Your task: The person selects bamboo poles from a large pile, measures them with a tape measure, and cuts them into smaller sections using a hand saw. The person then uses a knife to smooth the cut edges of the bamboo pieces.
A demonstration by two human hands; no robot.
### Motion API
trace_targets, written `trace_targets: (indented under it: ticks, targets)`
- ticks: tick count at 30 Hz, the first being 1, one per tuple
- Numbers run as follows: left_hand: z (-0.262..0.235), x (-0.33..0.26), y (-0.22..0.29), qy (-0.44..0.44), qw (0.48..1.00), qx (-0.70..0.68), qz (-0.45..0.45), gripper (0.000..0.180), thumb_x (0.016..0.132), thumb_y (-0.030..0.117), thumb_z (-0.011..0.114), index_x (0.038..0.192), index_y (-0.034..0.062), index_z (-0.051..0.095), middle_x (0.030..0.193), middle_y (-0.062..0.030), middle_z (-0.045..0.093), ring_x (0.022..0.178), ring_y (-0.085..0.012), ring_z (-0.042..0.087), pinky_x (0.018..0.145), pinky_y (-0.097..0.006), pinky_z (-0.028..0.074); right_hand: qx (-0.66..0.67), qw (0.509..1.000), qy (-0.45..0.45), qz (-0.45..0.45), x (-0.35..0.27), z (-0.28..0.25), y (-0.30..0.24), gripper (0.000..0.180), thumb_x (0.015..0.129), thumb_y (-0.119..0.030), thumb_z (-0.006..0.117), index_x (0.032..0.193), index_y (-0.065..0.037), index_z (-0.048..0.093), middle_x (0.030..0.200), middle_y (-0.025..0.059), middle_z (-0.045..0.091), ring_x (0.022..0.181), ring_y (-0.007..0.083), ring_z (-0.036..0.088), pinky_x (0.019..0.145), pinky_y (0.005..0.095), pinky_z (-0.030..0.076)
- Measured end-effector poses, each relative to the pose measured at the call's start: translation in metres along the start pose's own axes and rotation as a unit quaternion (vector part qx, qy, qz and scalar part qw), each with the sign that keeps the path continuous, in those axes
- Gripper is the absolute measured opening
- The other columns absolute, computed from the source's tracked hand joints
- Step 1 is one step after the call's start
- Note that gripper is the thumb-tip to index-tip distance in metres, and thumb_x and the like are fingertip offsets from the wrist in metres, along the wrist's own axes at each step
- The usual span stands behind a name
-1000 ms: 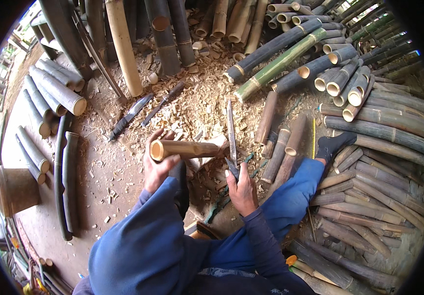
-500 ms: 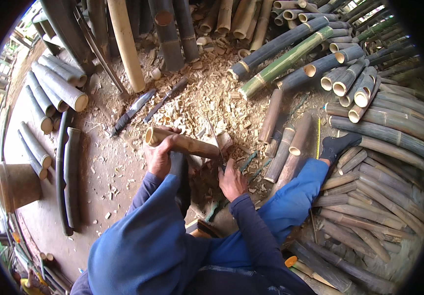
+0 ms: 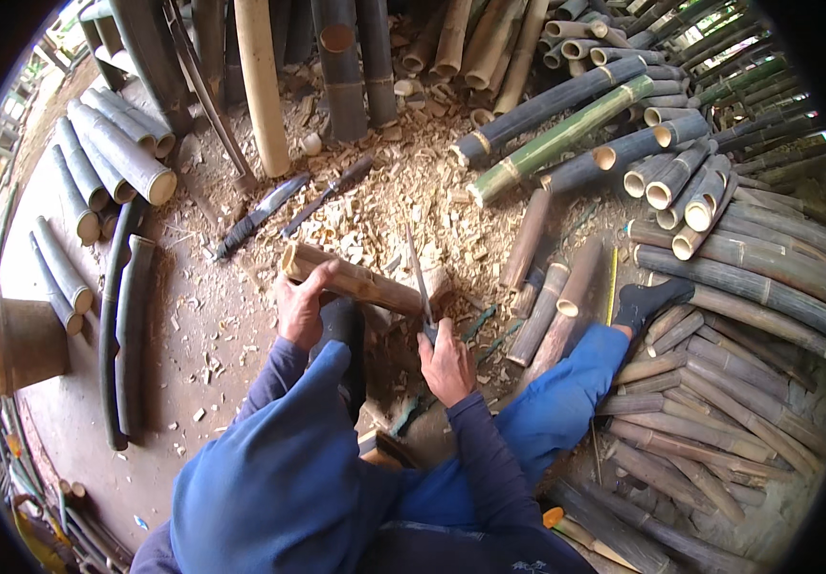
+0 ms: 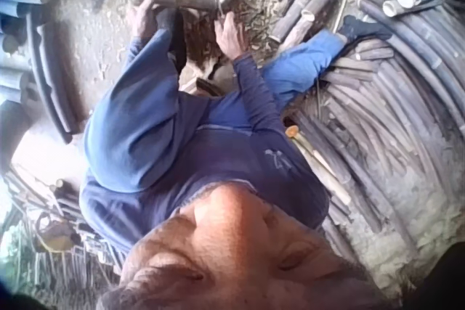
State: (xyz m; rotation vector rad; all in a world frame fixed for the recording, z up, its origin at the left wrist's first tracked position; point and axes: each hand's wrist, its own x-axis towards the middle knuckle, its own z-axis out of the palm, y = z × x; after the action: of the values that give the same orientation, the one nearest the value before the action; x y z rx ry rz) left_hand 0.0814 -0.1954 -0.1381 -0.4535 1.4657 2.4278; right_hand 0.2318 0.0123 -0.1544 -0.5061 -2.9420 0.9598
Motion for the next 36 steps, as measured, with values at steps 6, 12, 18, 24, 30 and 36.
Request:
trace_targets:
  ticks: [6, 12, 18, 24, 30, 36]
  targets:
    - [-0.012, 0.002, -0.016, 0.029, 0.996, 0.057, 0.062, 0.042, 0.079, 0.019, 0.089, 0.109, -0.0017, 0.067, 0.096, -0.0083, 0.073, 0.085, -0.0177, 0.071, 0.079, -0.032, 0.057, 0.082, 0.996, 0.047, 0.0, -0.005, -0.032, -0.046, 0.03, 0.1, -0.028, 0.063, 0.108, -0.002, 0.05, 0.081, 0.0256, 0.067, 0.072, 0.0471, 0.067, 0.06, 0.0543, 0.052]
    - [-0.011, -0.004, -0.012, -0.052, 0.991, 0.055, 0.11, 0.033, 0.082, 0.015, 0.088, 0.102, -0.0044, 0.071, 0.093, -0.0102, 0.075, 0.085, -0.0153, 0.07, 0.079, -0.031, 0.057, -0.007, 0.999, -0.007, -0.034, 0.004, -0.006, -0.021, 0.032, 0.101, -0.03, 0.06, 0.107, -0.002, 0.047, 0.077, 0.0253, 0.067, 0.073, 0.0505, 0.066, 0.064, 0.0578, 0.05]
    - [-0.013, -0.004, -0.009, -0.044, 0.982, 0.129, 0.131, 0.035, 0.081, 0.015, 0.089, 0.106, 0.0016, 0.069, 0.097, -0.0064, 0.073, 0.089, -0.0153, 0.07, 0.083, -0.03, 0.057, 0.132, 0.987, 0.083, -0.037, -0.005, -0.05, -0.072, 0.027, 0.099, -0.024, 0.064, 0.105, -0.001, 0.051, 0.083, 0.0258, 0.067, 0.076, 0.0465, 0.068, 0.063, 0.0517, 0.052]
    - [-0.03, -0.003, 0.003, -0.07, 0.979, 0.158, 0.107, 0.036, 0.08, 0.012, 0.088, 0.107, 0.001, 0.067, 0.099, -0.008, 0.073, 0.09, -0.0182, 0.07, 0.084, -0.034, 0.058, 0.015, 0.999, -0.047, 0.012, -0.009, -0.002, -0.016, 0.033, 0.101, -0.03, 0.061, 0.106, 0.0, 0.05, 0.084, 0.0272, 0.068, 0.077, 0.0499, 0.066, 0.067, 0.0548, 0.051]
    - [-0.027, 0.002, -0.001, -0.129, 0.965, 0.204, 0.101, 0.053, 0.074, 0.019, 0.088, 0.118, 0.0021, 0.063, 0.108, -0.0104, 0.071, 0.098, -0.0201, 0.069, 0.088, -0.035, 0.056, 0.114, 0.989, 0.093, -0.027, -0.01, -0.043, -0.049, 0.03, 0.101, -0.029, 0.061, 0.103, -0.002, 0.049, 0.081, 0.0254, 0.066, 0.072, 0.0451, 0.067, 0.062, 0.0514, 0.052]
    - [0.001, -0.016, 0.011, 0.031, 0.999, -0.002, 0.011, 0.043, 0.08, 0.014, 0.082, 0.117, 0.0012, 0.063, 0.1, -0.0089, 0.07, 0.087, -0.02, 0.07, 0.081, -0.036, 0.061, 0.002, 0.99, -0.074, 0.122, 0.004, -0.016, -0.018, 0.034, 0.1, -0.032, 0.061, 0.109, -0.002, 0.048, 0.085, 0.0277, 0.069, 0.08, 0.0495, 0.067, 0.069, 0.0573, 0.05]
